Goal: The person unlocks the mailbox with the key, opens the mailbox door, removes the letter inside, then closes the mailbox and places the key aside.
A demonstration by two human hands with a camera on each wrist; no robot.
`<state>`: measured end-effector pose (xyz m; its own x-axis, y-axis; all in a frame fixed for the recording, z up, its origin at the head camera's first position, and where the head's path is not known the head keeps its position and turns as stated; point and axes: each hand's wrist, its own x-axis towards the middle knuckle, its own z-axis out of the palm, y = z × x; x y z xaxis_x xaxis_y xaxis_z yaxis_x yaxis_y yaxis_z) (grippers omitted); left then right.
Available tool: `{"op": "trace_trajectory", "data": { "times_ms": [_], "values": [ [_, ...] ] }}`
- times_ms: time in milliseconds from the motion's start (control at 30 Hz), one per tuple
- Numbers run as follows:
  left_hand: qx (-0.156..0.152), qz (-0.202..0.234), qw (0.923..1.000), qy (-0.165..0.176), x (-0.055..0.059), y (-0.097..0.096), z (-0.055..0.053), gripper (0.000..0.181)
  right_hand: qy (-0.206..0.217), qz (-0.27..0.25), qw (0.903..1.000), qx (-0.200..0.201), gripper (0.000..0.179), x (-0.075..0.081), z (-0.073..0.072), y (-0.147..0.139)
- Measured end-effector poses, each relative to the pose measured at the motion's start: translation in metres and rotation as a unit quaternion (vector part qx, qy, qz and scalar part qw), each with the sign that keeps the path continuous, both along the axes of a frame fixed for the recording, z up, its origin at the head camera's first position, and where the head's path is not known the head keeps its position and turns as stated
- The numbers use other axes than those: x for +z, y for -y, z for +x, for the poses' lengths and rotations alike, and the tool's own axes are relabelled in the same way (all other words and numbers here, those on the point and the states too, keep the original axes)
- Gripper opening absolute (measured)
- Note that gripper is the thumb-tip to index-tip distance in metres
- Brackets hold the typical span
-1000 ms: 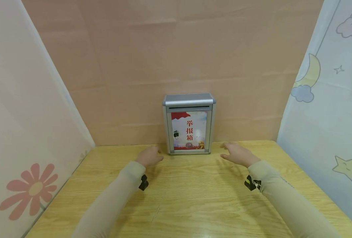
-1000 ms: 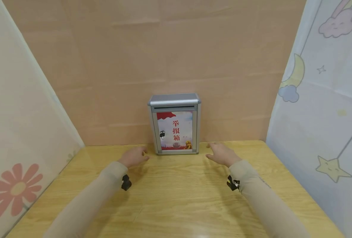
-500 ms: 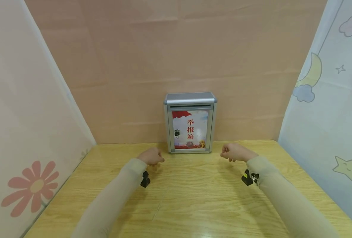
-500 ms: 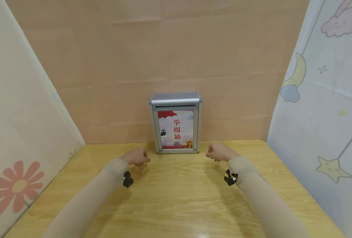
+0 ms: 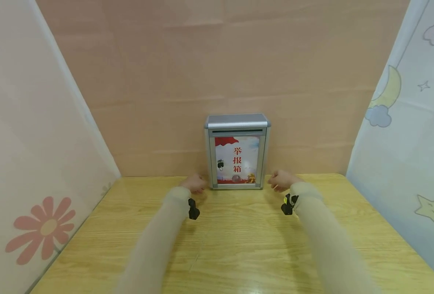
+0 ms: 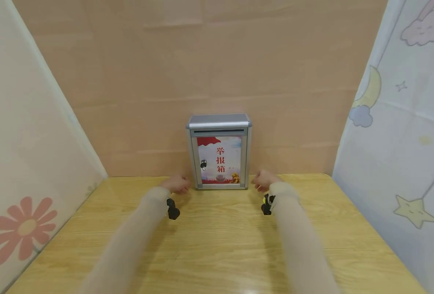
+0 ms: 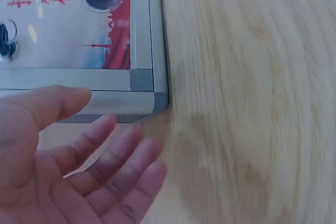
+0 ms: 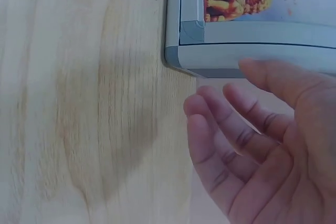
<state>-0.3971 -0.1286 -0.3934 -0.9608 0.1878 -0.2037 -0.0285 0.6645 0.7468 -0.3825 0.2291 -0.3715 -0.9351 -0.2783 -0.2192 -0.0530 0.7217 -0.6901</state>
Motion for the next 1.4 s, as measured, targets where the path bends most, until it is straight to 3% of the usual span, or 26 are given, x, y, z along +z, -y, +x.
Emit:
{"op": "trace_trajectory", "data": {
  "times_ms": [167, 267, 433, 567, 833, 1100, 1400],
  "values": [
    [0.064, 0.115, 0.9911, 0.016, -0.014, -0.007, -0.013, 0.042, 0.014, -0.038, 0.9990, -0.021, 0.036, -0.010, -0.006, 0.006],
    [0.082, 0.142, 0.9865, 0.006, -0.022, -0.011, -0.016, 0.051, 0.022, -0.058, 0.9980, -0.011, 0.043, -0.020, -0.009, 0.011],
    [0.068, 0.095, 0.9929, -0.021, -0.029, -0.016, -0.016, 0.045, 0.041, -0.097, 0.9942, -0.021, 0.056, -0.032, -0.013, 0.015],
    [0.060, 0.088, 0.9935, -0.039, -0.032, -0.019, -0.015, 0.042, 0.054, -0.121, 0.9906, -0.034, 0.058, -0.031, -0.010, 0.017],
    [0.110, 0.124, 0.9855, -0.035, -0.033, -0.026, -0.011, 0.035, 0.036, -0.107, 0.9929, -0.036, 0.052, -0.030, -0.011, 0.018],
    [0.121, 0.068, 0.9853, -0.099, -0.035, -0.029, -0.012, 0.023, 0.020, -0.092, 0.9946, -0.045, 0.039, -0.030, -0.012, 0.020],
    [0.122, 0.073, 0.9868, -0.077, -0.037, -0.025, -0.018, 0.022, 0.013, -0.081, 0.9948, -0.060, 0.031, -0.028, -0.010, 0.024]
  ]
}}
